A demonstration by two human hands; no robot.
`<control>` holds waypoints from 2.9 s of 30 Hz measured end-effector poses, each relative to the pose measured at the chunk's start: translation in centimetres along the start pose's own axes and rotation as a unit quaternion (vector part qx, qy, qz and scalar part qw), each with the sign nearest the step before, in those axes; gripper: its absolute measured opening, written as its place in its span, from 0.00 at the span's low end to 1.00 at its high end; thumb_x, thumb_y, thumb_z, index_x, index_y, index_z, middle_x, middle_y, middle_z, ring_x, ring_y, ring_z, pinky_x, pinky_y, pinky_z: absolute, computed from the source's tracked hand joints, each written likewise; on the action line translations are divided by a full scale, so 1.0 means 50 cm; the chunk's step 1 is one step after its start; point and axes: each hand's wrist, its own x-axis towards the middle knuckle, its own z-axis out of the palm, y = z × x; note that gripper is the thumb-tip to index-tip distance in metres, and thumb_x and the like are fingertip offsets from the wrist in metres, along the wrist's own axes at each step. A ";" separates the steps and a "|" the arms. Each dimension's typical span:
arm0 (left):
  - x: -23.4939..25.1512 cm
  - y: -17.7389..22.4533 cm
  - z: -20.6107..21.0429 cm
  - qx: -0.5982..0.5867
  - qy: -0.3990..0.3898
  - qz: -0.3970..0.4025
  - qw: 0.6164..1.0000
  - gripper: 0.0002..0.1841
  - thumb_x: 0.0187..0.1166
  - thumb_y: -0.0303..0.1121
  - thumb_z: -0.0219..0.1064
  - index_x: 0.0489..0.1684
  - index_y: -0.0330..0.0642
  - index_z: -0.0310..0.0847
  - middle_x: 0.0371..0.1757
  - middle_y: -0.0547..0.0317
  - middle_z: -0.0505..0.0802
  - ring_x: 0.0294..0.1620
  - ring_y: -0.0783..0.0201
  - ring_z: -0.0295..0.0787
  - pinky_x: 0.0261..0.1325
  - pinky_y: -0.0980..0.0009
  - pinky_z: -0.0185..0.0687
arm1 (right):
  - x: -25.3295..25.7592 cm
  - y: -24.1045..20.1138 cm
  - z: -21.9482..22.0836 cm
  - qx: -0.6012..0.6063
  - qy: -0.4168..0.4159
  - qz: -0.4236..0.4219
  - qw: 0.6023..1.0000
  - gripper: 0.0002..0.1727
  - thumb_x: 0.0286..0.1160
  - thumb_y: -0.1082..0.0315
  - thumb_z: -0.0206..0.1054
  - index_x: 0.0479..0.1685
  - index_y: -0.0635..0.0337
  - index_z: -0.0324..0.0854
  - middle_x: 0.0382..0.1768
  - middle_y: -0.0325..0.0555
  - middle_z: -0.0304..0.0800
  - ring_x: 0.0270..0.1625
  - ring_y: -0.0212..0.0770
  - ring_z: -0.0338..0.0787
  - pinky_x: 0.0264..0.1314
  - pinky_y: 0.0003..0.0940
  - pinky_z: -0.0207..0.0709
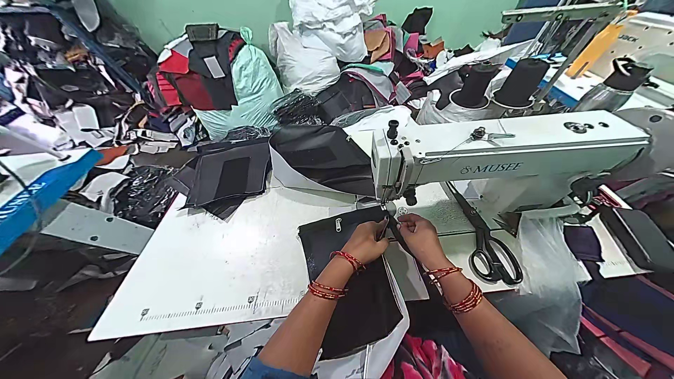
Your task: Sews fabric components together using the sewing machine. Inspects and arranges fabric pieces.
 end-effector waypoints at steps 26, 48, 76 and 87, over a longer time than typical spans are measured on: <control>-0.005 0.015 0.014 0.047 0.024 -0.011 0.999 0.25 0.80 0.34 0.60 0.75 0.34 0.80 0.64 0.36 0.89 0.69 0.46 0.84 0.75 0.53 0.73 | -0.009 0.019 0.017 0.152 -0.038 -0.003 0.988 0.14 0.74 0.77 0.69 0.57 0.71 0.86 0.49 0.53 0.91 0.46 0.31 0.88 0.53 0.25 0.80; -0.030 0.057 0.046 0.156 -0.018 -0.029 0.987 0.21 0.82 0.38 0.61 0.54 0.23 0.85 0.69 0.33 0.81 0.67 0.42 0.84 0.71 0.50 0.77 | -0.036 0.004 -0.006 -0.017 -0.090 -0.050 0.995 0.19 0.78 0.76 0.62 0.65 0.69 0.86 0.57 0.64 0.87 0.58 0.47 0.88 0.66 0.36 0.78; 0.039 -0.027 0.009 0.209 0.019 0.171 0.963 0.22 0.80 0.22 0.53 0.71 0.27 0.82 0.79 0.40 0.83 0.78 0.40 0.78 0.82 0.52 0.68 | -0.070 -0.027 0.039 -0.304 -0.110 -0.106 0.940 0.15 0.81 0.81 0.54 0.56 0.78 0.85 0.65 0.71 0.78 0.62 0.59 0.87 0.61 0.41 0.83; 0.008 -0.061 0.039 0.240 0.135 0.202 0.940 0.22 0.71 0.28 0.62 0.64 0.35 0.89 0.71 0.50 0.90 0.75 0.43 0.83 0.74 0.47 0.76 | -0.067 -0.007 0.054 -0.290 -0.029 -0.170 0.941 0.15 0.77 0.82 0.58 0.57 0.76 0.86 0.55 0.69 0.83 0.53 0.58 0.91 0.51 0.40 0.87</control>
